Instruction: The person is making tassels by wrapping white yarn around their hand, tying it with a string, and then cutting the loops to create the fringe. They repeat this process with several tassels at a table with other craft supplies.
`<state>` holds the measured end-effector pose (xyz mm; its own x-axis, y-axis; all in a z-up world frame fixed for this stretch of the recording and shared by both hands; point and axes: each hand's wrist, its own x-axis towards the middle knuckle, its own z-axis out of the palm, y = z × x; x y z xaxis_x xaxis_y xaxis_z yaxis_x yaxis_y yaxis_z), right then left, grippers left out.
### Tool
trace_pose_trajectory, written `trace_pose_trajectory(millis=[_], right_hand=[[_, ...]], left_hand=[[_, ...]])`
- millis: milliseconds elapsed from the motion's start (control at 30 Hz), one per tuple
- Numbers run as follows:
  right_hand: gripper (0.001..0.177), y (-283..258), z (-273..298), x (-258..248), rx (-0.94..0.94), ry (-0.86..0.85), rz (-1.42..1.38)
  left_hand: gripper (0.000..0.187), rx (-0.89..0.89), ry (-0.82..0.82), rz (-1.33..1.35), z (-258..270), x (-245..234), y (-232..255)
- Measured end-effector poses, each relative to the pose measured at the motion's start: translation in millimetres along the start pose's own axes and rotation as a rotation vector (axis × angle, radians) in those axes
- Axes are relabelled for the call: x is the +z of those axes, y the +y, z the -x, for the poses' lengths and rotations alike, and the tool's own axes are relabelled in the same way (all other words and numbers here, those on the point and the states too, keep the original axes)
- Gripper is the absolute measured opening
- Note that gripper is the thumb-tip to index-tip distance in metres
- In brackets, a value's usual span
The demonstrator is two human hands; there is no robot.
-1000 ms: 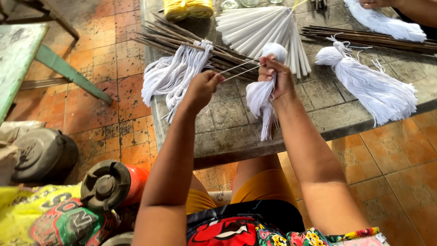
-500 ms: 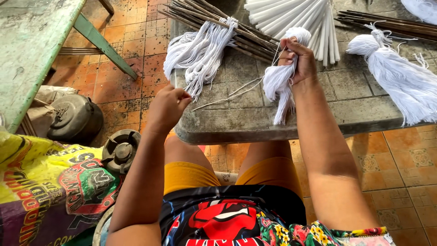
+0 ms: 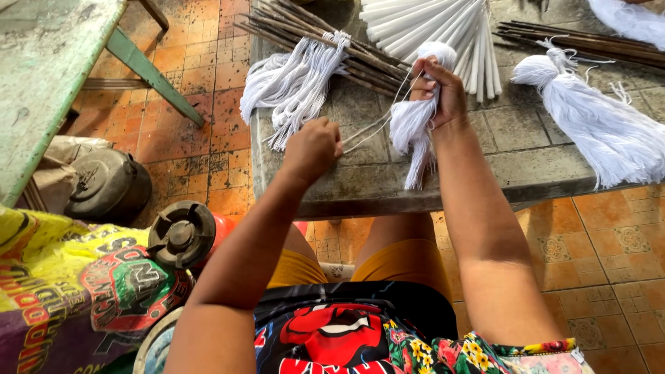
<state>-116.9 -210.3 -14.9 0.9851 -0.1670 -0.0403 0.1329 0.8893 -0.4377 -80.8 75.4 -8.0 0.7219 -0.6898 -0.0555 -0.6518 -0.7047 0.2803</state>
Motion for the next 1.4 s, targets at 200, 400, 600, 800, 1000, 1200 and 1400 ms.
trace_pose_trajectory(millis=[200,400,600,800,1000,1200,1400], right_hand=[[0.017,2,2,5,0.089,-0.052,0.123],[0.016,8,3,8,0.293,-0.148,0.274],[0.015,12,12,23,0.286,-0.185,0.395],[0.016,13,13,24,0.292,-0.171,0.387],[0.018,8,19,32,0.291,-0.140,0.161],[0.010,-20,32,36,0.208,-0.124,0.323],[0.029,-12,68,70,-0.369,0.183,0.835]], left_hand=[[0.011,-0.151,-0.104,0.362,48,-70,-28],[0.010,-0.168,-0.031,0.325,92,-56,-63],[0.005,-0.022,0.095,0.256,95,-38,-78],[0.012,0.137,0.183,-0.270,88,-21,-59],[0.024,0.032,-0.209,-0.253,62,-70,-39],[0.028,-0.008,0.082,-0.176,85,-56,-85],[0.018,0.028,0.159,-0.076,106,-60,-78]])
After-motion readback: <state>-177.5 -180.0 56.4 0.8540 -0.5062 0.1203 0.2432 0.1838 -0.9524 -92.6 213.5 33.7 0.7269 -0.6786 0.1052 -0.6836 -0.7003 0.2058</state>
